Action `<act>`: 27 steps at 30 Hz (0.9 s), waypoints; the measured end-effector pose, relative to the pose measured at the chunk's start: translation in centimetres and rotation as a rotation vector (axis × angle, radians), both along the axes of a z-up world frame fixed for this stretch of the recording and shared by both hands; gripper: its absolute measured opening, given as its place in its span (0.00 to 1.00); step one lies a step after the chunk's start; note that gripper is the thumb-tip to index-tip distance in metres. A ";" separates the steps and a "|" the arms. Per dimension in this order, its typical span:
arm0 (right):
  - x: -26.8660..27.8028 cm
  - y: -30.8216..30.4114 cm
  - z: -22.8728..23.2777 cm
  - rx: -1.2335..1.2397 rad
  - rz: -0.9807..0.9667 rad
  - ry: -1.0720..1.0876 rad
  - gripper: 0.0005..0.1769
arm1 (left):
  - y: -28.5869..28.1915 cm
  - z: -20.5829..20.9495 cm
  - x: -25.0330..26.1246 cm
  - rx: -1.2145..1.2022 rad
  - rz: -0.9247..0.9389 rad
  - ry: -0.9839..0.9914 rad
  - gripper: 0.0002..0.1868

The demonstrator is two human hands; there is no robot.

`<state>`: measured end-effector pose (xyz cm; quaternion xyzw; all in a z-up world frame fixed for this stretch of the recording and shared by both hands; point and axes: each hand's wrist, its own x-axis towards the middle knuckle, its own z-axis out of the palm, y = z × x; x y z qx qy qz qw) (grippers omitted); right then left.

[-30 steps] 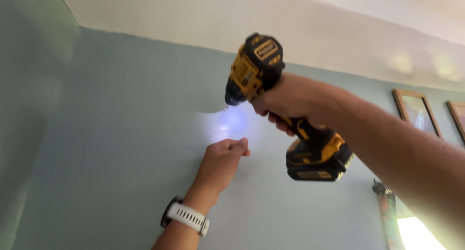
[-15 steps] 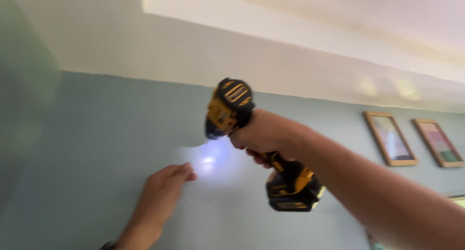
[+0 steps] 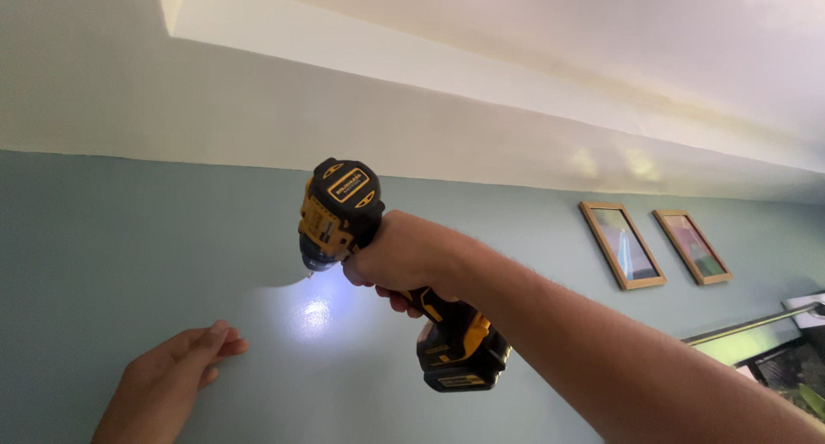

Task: The person uses a cordless drill to create a hole in a light blue wall. After drilling, they place the drill on a wooden board and open a small container with an orange lid to select a wall anchor.

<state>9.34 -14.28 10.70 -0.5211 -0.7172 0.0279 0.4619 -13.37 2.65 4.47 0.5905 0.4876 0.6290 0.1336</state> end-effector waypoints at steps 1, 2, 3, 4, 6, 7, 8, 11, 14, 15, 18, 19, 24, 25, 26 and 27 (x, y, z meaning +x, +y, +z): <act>0.0 0.0 0.1 -0.002 -0.003 0.004 0.06 | 0.1 0.0 -0.1 0.005 -0.016 0.003 0.31; 0.0 0.1 0.1 -0.004 -0.005 0.006 0.06 | 0.1 -0.1 -0.4 0.009 -0.031 0.004 0.31; 0.0 0.1 0.1 -0.006 -0.008 0.009 0.06 | 0.3 -0.2 -0.6 0.013 -0.047 0.006 0.31; 0.0 0.1 0.1 0.000 -0.009 0.006 0.06 | 0.4 -0.3 -0.7 0.032 -0.040 -0.009 0.30; 0.0 0.2 0.1 0.014 -0.011 0.000 0.07 | 0.8 -0.6 -0.8 0.071 -0.026 -0.040 0.27; 0.0 0.2 0.1 0.010 -0.009 0.003 0.07 | 1.0 -0.7 -0.9 0.093 0.023 0.000 0.27; 0.0 0.2 0.1 0.005 -0.006 0.007 0.07 | 1.2 -0.9 -0.9 0.114 0.073 0.042 0.27; 0.0 0.2 0.2 0.002 -0.008 0.003 0.06 | 2.1 -1.5 -1.0 0.187 0.213 0.198 0.33; -0.1 0.2 0.2 -0.003 -0.023 0.005 0.05 | 3.5 -2.3 -1.6 0.354 0.545 0.587 0.40; -0.1 0.2 0.2 -0.003 -0.030 0.007 0.05 | 4.1 -2.5 -1.9 0.424 0.684 0.758 0.42; -0.1 0.1 0.2 0.007 -0.026 -0.007 0.05 | 5.9 -2.6 -2.1 0.539 0.862 0.901 0.43; -0.1 0.1 0.1 0.010 -0.023 -0.011 0.05 | 6.3 -2.7 -2.2 0.834 0.887 0.868 0.42; -0.1 0.2 0.1 0.007 -0.021 -0.009 0.05 | 6.4 -3.1 -2.1 0.316 1.021 1.078 0.41; -0.1 0.3 0.1 0.006 -0.018 -0.009 0.05 | 6.1 -3.2 -2.0 0.346 1.029 1.065 0.41; -0.1 0.3 0.1 0.007 -0.015 -0.009 0.05 | 5.7 -3.2 -1.9 0.377 1.039 1.052 0.41; 0.0 0.3 0.1 0.009 -0.011 -0.009 0.05 | 5.3 -3.2 -1.7 0.408 1.048 1.038 0.41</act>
